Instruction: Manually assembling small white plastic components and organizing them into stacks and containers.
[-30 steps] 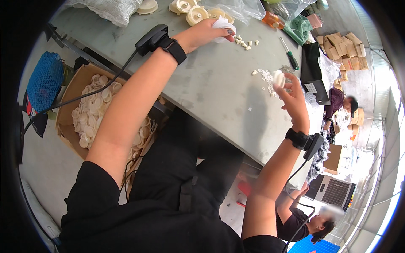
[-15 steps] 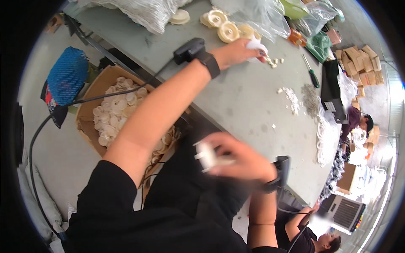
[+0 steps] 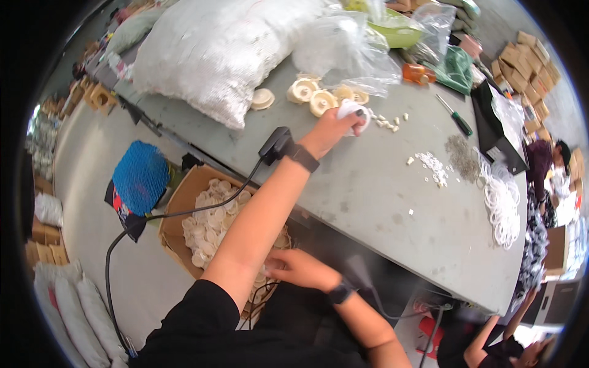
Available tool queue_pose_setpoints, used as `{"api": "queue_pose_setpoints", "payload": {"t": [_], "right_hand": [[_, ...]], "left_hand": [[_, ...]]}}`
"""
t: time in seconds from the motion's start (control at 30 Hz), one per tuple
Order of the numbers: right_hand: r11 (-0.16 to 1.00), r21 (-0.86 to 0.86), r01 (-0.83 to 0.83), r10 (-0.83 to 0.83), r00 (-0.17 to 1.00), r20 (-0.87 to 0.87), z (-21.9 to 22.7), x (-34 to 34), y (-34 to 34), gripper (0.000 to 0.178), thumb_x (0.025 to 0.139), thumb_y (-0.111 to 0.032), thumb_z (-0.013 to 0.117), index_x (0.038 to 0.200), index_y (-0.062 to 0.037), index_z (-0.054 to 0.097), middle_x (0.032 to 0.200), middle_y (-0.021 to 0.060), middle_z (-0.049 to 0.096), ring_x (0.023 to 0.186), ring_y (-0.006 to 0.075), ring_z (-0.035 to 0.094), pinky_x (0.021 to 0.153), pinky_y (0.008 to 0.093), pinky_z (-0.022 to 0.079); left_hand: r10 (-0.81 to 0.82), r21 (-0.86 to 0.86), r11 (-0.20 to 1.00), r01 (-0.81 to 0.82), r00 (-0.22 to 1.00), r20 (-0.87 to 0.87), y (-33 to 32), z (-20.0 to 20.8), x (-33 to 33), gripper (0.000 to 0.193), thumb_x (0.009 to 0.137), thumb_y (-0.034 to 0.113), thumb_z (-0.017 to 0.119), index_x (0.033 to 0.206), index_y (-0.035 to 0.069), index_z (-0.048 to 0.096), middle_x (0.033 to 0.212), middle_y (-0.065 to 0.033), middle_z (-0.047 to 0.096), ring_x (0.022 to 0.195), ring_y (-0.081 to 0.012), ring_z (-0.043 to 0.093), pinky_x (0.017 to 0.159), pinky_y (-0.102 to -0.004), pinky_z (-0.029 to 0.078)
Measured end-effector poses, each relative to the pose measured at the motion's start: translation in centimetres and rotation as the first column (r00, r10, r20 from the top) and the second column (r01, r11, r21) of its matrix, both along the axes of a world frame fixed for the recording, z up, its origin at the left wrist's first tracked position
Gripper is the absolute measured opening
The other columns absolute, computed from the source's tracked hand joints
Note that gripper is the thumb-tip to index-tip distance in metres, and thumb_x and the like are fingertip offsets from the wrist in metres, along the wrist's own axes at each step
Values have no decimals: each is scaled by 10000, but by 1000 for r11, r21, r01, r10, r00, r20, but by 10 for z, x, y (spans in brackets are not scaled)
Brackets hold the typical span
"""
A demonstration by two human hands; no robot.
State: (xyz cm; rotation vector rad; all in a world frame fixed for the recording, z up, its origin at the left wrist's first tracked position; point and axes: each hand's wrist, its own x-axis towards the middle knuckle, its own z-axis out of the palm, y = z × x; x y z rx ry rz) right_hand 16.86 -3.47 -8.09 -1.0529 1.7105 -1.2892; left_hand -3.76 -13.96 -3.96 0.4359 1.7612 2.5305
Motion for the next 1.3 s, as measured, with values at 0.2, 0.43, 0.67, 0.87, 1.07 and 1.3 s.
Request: {"api": "queue_pose_setpoints", "payload": {"t": [0.2,0.43,0.67,0.87,1.07,1.3], "right_hand": [[602,-285,746,-749,651,122,90,-21,107,339,786,-110,666,1099,-27,568,995,56,626,901,166,585,783,296,467],[660,-290,693,-703,706,87,109,-66,161,323,787,-88,636,1086,-1,552,980,66,610,874,131,579,768,278,466],[477,-301,826,-852,518,73,94,-84,193,116,850,-63,561,937,8,589,769,30,637,681,74,594,598,199,464],[410,-108,906,-912,403,-76,108,-106,284,200,829,-93,517,1011,-28,568,717,4,590,576,69,565,419,205,446],[214,77,974,-896,226,-381,75,-130,348,219,794,-107,526,991,-26,579,713,8,585,551,62,523,404,208,393],[261,-162,952,-895,175,-409,48,-139,358,185,752,-53,510,914,14,570,691,24,563,620,80,500,566,229,397]], "left_hand": [[-111,-101,989,103,991,-79,20,34,39,150,856,177,581,844,28,594,731,-2,580,698,-86,536,696,-228,421],[-647,-125,756,643,763,14,83,70,107,239,869,237,600,963,17,592,770,2,579,625,-91,534,590,-213,433],[-363,-59,928,367,929,76,97,52,109,323,862,206,614,1102,0,550,1000,-74,636,927,-127,575,858,-280,434],[424,-657,299,-692,713,-559,35,44,72,448,760,181,682,1173,101,528,1164,-103,543,1077,-256,513,908,-383,412],[294,-789,-269,-553,732,-614,-12,19,14,458,711,298,713,1122,156,571,1270,-83,447,1130,-296,451,897,-405,390],[243,-603,-183,-776,559,-793,-20,1,3,322,715,288,710,970,108,625,1017,-83,590,965,-265,534,825,-407,390]]}}
